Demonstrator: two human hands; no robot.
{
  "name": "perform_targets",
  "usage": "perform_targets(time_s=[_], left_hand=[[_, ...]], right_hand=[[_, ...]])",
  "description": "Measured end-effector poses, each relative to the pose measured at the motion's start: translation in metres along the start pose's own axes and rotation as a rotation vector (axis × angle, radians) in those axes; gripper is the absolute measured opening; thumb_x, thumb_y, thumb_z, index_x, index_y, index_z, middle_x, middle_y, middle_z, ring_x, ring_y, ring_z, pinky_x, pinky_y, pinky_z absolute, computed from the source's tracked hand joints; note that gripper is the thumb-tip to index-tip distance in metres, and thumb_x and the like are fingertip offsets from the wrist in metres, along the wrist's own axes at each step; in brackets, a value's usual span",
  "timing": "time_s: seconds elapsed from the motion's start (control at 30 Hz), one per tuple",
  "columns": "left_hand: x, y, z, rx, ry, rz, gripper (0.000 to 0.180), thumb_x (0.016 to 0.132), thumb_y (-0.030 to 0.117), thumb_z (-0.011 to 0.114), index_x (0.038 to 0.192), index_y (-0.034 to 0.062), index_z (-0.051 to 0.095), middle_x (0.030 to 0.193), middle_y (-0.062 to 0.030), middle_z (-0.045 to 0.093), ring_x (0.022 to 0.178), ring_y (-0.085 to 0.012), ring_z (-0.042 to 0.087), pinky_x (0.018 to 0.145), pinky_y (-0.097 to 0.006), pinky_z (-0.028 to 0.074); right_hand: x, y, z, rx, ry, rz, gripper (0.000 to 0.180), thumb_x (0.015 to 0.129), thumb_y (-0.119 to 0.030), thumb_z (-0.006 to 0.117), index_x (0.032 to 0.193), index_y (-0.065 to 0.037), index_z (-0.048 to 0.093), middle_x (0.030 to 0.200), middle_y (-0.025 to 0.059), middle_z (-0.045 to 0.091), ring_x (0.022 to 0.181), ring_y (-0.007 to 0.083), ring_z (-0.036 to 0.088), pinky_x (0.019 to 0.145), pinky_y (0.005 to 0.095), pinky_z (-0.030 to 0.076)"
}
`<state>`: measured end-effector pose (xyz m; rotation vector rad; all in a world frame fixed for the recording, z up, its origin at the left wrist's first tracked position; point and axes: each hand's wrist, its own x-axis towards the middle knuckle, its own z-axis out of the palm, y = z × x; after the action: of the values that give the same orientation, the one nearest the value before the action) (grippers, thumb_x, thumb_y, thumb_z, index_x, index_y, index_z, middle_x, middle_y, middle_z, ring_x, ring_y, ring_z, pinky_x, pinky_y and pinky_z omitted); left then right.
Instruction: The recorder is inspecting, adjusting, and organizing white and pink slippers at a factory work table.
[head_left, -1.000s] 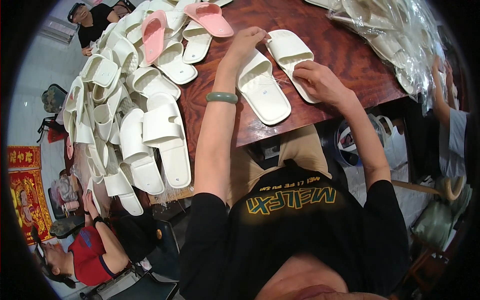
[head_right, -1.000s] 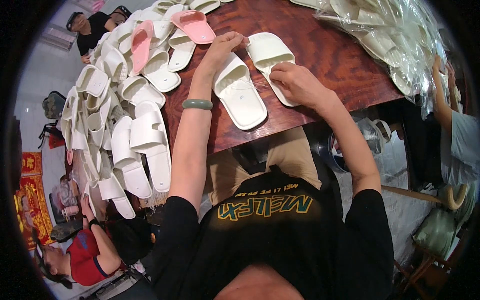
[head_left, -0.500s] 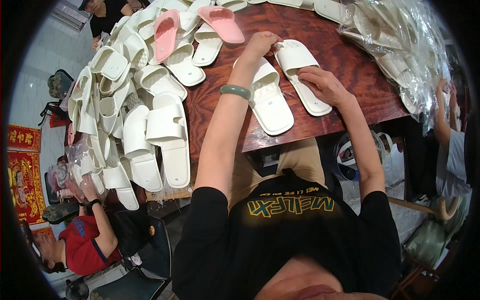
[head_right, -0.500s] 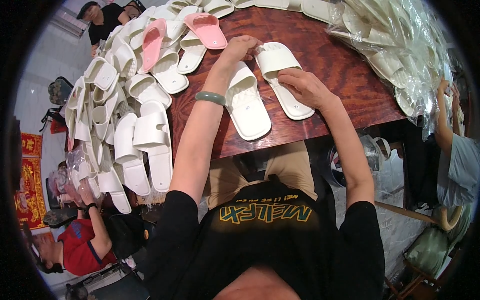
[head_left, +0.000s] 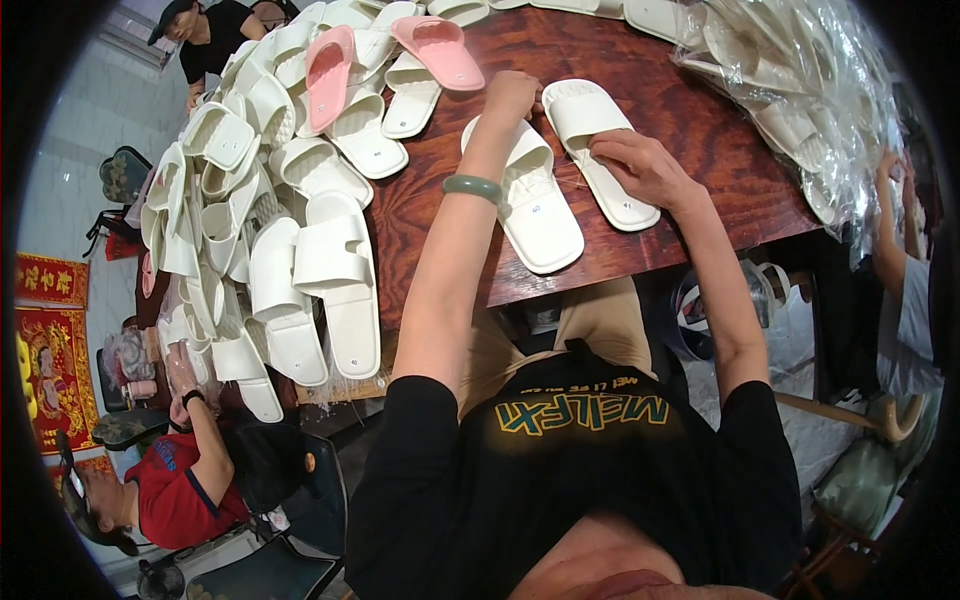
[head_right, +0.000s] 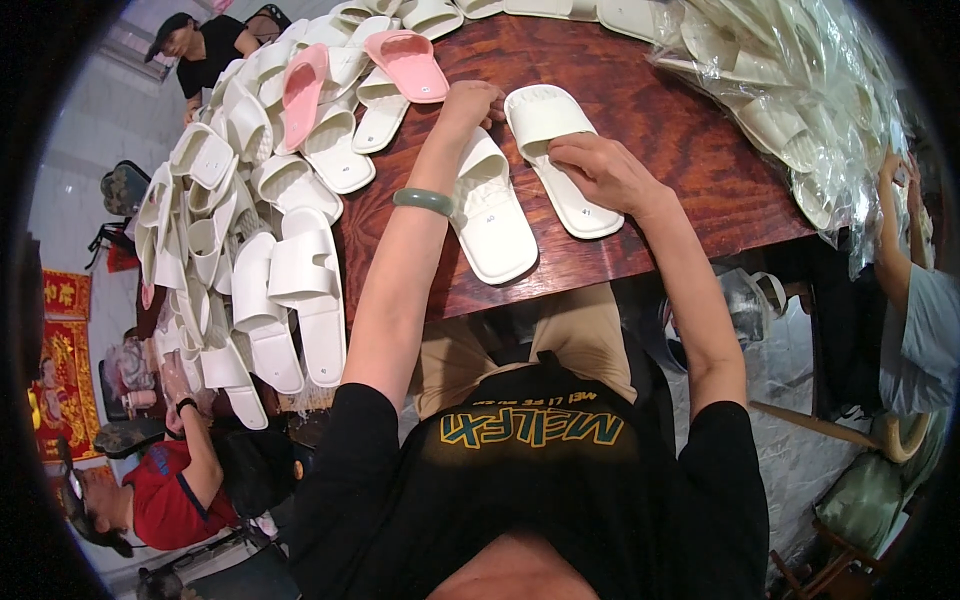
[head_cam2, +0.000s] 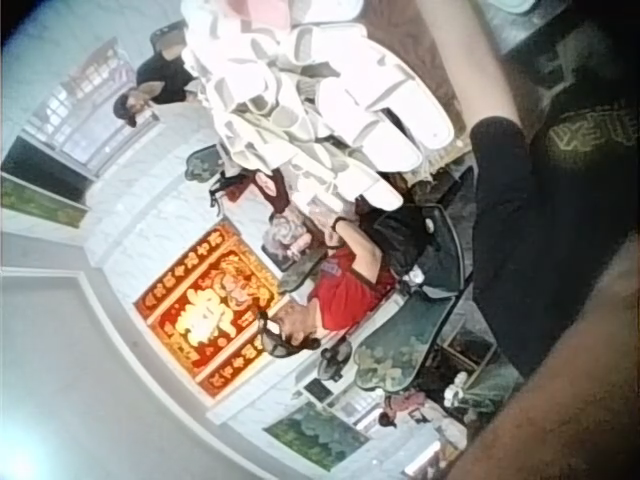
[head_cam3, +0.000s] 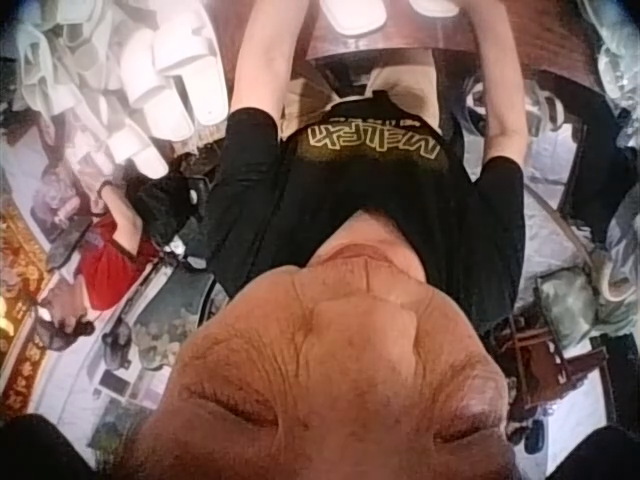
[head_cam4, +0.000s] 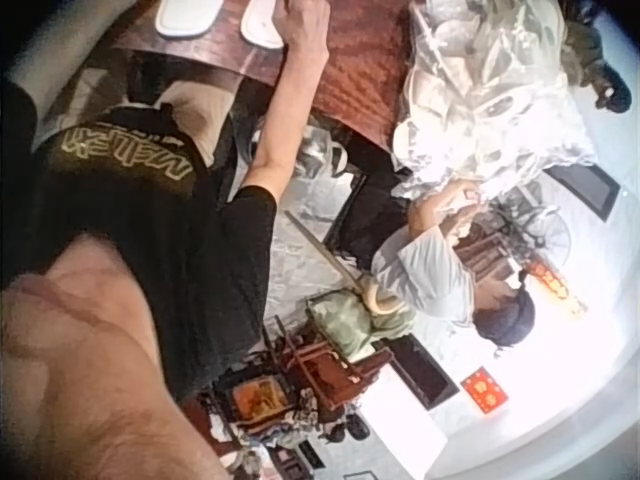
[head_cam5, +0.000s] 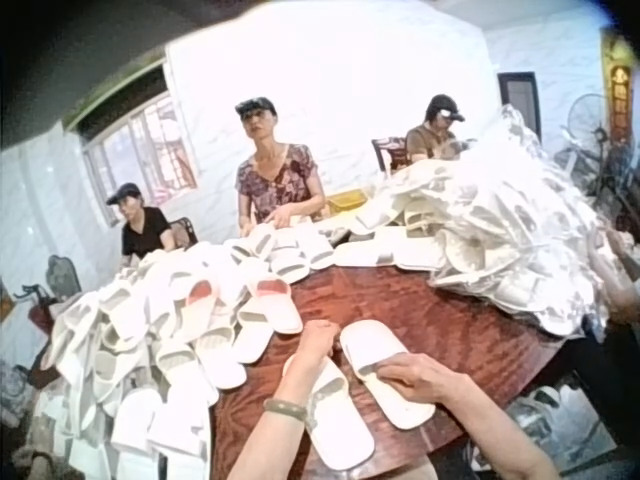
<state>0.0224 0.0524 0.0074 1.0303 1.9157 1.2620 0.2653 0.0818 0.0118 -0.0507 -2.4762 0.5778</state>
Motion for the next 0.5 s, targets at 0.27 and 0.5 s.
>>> perform_targets(time_s=[0.27, 0.5], left_hand=[[-0.001, -0.011, -0.004, 0.069, 0.31, 0.227, 0.027, 0.081, 0.021, 0.052, 0.079, -0.0021, 0.066, 0.075, -0.018, 0.065, 0.066, -0.0278, 0.063, 0.063, -0.038, 0.048], [-0.002, -0.006, 0.007, 0.317, 0.073, 0.177, 0.03, 0.082, 0.028, 0.05, 0.077, 0.0039, 0.068, 0.079, -0.0174, 0.065, 0.079, -0.0321, 0.062, 0.073, -0.039, 0.047]], right_hand=[[0.002, 0.0, 0.005, -0.01, 0.011, -0.02, 0.018, 0.078, 0.0, 0.061, 0.096, 0.002, 0.062, 0.1, 0.0139, 0.063, 0.091, 0.0299, 0.061, 0.076, 0.0344, 0.05], [-0.001, 0.002, 0.006, 0.022, 0.016, 0.025, 0.018, 0.08, -0.001, 0.06, 0.097, 0.0, 0.063, 0.101, 0.0144, 0.063, 0.091, 0.03, 0.061, 0.076, 0.0345, 0.051]])
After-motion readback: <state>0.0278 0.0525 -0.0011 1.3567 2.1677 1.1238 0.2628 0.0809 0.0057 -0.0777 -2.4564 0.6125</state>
